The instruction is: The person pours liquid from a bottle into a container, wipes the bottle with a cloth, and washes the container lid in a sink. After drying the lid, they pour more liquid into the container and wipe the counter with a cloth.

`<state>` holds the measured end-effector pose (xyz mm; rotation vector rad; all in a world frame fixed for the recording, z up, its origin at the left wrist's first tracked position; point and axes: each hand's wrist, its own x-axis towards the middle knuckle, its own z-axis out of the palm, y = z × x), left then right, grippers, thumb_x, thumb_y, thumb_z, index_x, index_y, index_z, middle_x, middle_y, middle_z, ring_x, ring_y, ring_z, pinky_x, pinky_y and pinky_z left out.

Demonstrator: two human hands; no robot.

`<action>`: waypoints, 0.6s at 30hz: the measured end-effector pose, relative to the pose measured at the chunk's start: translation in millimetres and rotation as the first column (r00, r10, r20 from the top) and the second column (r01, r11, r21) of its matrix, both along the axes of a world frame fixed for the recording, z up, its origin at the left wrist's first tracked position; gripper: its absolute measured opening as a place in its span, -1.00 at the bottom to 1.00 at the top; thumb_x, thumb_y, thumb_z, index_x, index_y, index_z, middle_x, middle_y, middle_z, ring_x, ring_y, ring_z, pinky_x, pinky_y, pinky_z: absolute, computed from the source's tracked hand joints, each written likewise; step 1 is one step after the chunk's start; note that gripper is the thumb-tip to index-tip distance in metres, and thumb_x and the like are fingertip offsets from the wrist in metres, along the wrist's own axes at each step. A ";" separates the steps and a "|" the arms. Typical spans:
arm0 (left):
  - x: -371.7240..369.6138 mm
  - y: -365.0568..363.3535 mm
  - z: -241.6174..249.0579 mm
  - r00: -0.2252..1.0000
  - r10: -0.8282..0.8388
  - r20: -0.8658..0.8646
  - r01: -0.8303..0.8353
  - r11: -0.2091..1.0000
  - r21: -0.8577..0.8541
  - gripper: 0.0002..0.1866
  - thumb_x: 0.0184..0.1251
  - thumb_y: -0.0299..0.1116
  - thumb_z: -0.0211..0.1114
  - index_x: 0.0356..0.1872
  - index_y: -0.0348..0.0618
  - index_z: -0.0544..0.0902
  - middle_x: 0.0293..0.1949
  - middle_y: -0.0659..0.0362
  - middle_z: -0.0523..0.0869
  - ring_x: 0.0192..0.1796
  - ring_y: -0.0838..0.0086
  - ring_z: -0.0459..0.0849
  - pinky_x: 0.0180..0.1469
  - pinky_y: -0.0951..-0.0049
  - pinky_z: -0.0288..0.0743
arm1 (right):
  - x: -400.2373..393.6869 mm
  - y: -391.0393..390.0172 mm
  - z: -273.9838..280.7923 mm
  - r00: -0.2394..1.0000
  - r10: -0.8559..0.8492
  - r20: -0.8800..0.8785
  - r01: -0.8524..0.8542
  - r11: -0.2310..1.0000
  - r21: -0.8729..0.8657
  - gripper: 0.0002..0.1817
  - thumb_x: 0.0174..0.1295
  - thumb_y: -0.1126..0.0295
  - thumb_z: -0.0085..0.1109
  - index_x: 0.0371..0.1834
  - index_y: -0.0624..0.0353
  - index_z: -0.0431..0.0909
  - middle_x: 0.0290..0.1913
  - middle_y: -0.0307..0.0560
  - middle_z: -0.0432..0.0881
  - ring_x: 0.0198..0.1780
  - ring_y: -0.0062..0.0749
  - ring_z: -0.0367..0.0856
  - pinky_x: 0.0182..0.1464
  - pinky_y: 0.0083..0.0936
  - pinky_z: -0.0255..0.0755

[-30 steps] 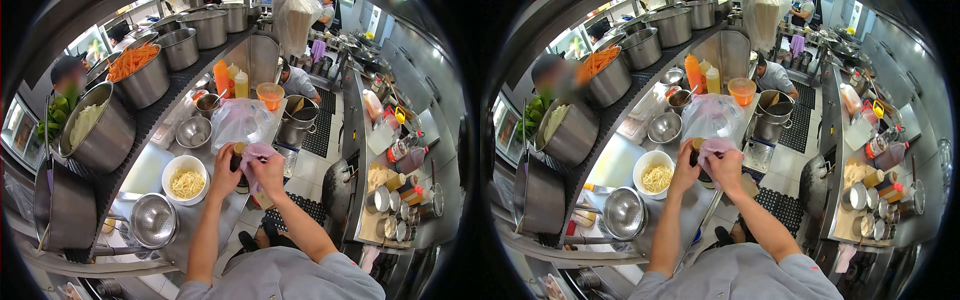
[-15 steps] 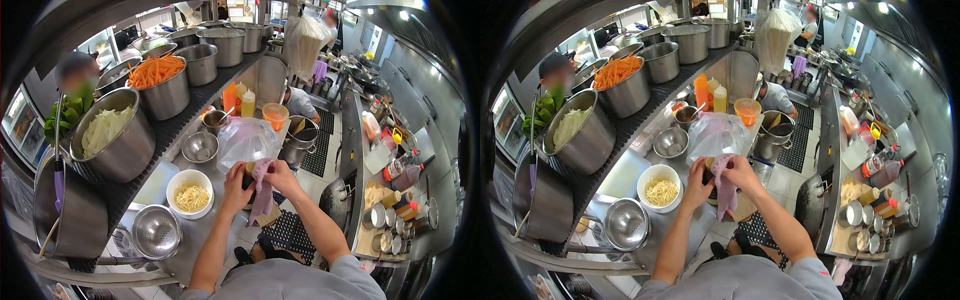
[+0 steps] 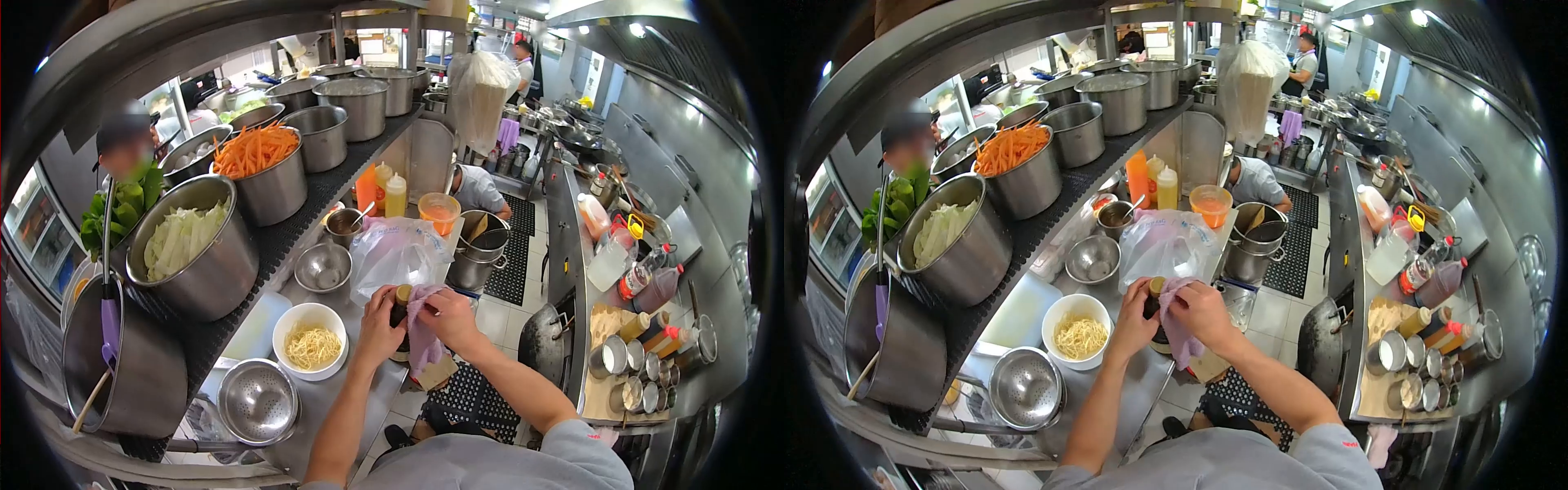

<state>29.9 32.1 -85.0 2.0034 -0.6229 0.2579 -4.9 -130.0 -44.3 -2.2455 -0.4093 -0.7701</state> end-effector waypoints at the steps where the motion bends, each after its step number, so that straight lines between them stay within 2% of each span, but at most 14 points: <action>1: 0.0 -0.5 -0.4 1.000 0.011 0.012 -0.011 1.000 0.004 -0.41 0.08 -0.39 0.37 0.21 -0.12 0.43 0.24 0.09 0.40 0.22 0.01 0.41 0.27 0.13 0.31 | 0.7 -1.5 2.6 0.999 -0.007 0.036 0.010 0.997 -0.079 -0.84 -0.12 0.49 0.31 -0.43 0.25 0.58 -0.41 0.05 0.60 -0.40 -0.05 0.62 -0.35 -0.26 0.54; 2: -0.2 -1.5 -0.8 0.999 0.024 0.023 -0.024 1.000 0.004 -0.40 0.06 -0.41 0.37 0.20 -0.14 0.44 0.24 0.09 0.41 0.21 0.01 0.42 0.26 0.15 0.33 | 1.0 -1.5 4.1 0.999 -0.019 0.040 0.022 0.996 -0.081 -0.84 -0.12 0.49 0.31 -0.43 0.25 0.58 -0.41 0.05 0.60 -0.40 -0.05 0.62 -0.35 -0.26 0.54; 4: -7.4 0.3 -4.0 1.000 0.021 0.019 -0.021 1.000 0.012 -0.39 0.03 -0.43 0.38 0.20 -0.15 0.43 0.24 0.09 0.40 0.21 0.01 0.42 0.26 0.14 0.33 | -3.5 2.1 2.0 0.996 -0.017 0.089 0.035 0.979 -0.201 -0.84 -0.12 0.48 0.31 -0.51 0.27 0.53 -0.45 0.04 0.57 -0.42 -0.07 0.59 -0.38 -0.28 0.51; 6: -8.9 -0.5 -3.2 1.000 0.014 0.021 -0.014 1.000 0.014 -0.38 0.01 -0.45 0.38 0.19 -0.16 0.43 0.24 0.08 0.40 0.21 0.02 0.42 0.26 0.14 0.33 | -2.3 0.9 2.2 0.997 -0.035 0.073 0.053 0.963 -0.263 -0.81 -0.10 0.43 0.30 -0.47 0.27 0.51 -0.45 0.04 0.55 -0.40 -0.06 0.60 -0.38 -0.25 0.53; 8: -11.0 0.7 -1.3 0.999 0.032 0.038 -0.033 0.999 0.004 -0.36 -0.02 -0.47 0.38 0.19 -0.18 0.43 0.23 0.08 0.41 0.21 0.01 0.43 0.26 0.13 0.33 | -4.0 3.2 9.9 0.998 -0.021 0.059 0.043 0.916 -0.400 -0.79 -0.04 0.39 0.27 -0.40 0.28 0.50 -0.42 0.06 0.55 -0.38 -0.05 0.61 -0.38 -0.24 0.54; 10: -10.8 -0.2 -2.0 0.998 0.024 0.054 -0.024 1.000 0.000 -0.37 -0.01 -0.47 0.37 0.19 -0.20 0.43 0.22 0.07 0.41 0.20 0.01 0.43 0.26 0.13 0.33 | -4.0 -1.0 10.2 0.996 0.011 0.090 0.032 0.883 -0.468 -0.77 0.01 0.38 0.22 -0.35 0.31 0.49 -0.35 0.08 0.54 -0.35 -0.05 0.61 -0.38 -0.28 0.56; 12: -11.1 0.5 -4.4 0.998 0.046 0.031 -0.046 0.999 -0.002 -0.38 -0.01 -0.48 0.36 0.19 -0.21 0.43 0.22 0.05 0.41 0.21 0.01 0.43 0.26 0.14 0.32 | -5.3 -4.1 13.6 0.999 0.043 0.019 -0.023 0.798 -0.602 -0.79 0.02 0.40 0.14 -0.32 0.30 0.51 -0.25 0.04 0.52 -0.33 -0.15 0.65 -0.34 -0.36 0.59; 13: -3.3 -1.4 -0.7 0.998 0.047 0.043 -0.046 0.999 -0.007 -0.38 -0.01 -0.48 0.36 0.19 -0.21 0.43 0.22 0.05 0.41 0.21 0.01 0.43 0.26 0.14 0.32 | 2.8 -8.4 22.7 0.999 0.044 0.031 -0.016 0.795 -0.606 -0.79 0.02 0.40 0.14 -0.32 0.30 0.51 -0.25 0.04 0.52 -0.33 -0.15 0.65 -0.34 -0.36 0.59; 15: -3.5 -1.3 -0.2 1.000 0.012 0.023 -0.011 1.000 -0.005 -0.37 -0.01 -0.50 0.34 0.19 -0.23 0.42 0.21 0.00 0.42 0.22 0.00 0.42 0.28 0.15 0.30 | 3.3 -12.4 31.9 0.982 0.186 0.017 -0.124 0.717 -0.686 -0.80 0.03 0.42 0.11 -0.31 0.30 0.52 -0.24 0.06 0.50 -0.34 -0.16 0.65 -0.37 -0.38 0.59; 16: -4.4 -1.9 2.2 1.000 0.012 0.027 -0.012 1.000 -0.006 -0.37 -0.01 -0.50 0.34 0.19 -0.23 0.42 0.21 0.00 0.42 0.22 0.00 0.42 0.28 0.15 0.30 | 4.4 -11.8 33.1 0.982 0.187 0.022 -0.121 0.717 -0.687 -0.80 0.03 0.42 0.11 -0.31 0.30 0.52 -0.24 0.06 0.50 -0.34 -0.16 0.65 -0.37 -0.38 0.59; 18: -6.8 -1.4 8.3 0.995 0.019 0.099 -0.021 1.000 0.018 -0.37 -0.03 -0.51 0.33 0.19 -0.25 0.43 0.18 -0.05 0.44 0.23 -0.01 0.41 0.29 0.15 0.28 | 9.8 -7.7 35.3 0.959 0.277 0.064 -0.128 0.619 -0.775 -0.80 0.00 0.40 0.12 -0.33 0.29 0.54 -0.29 0.03 0.49 -0.36 -0.24 0.64 -0.40 -0.40 0.59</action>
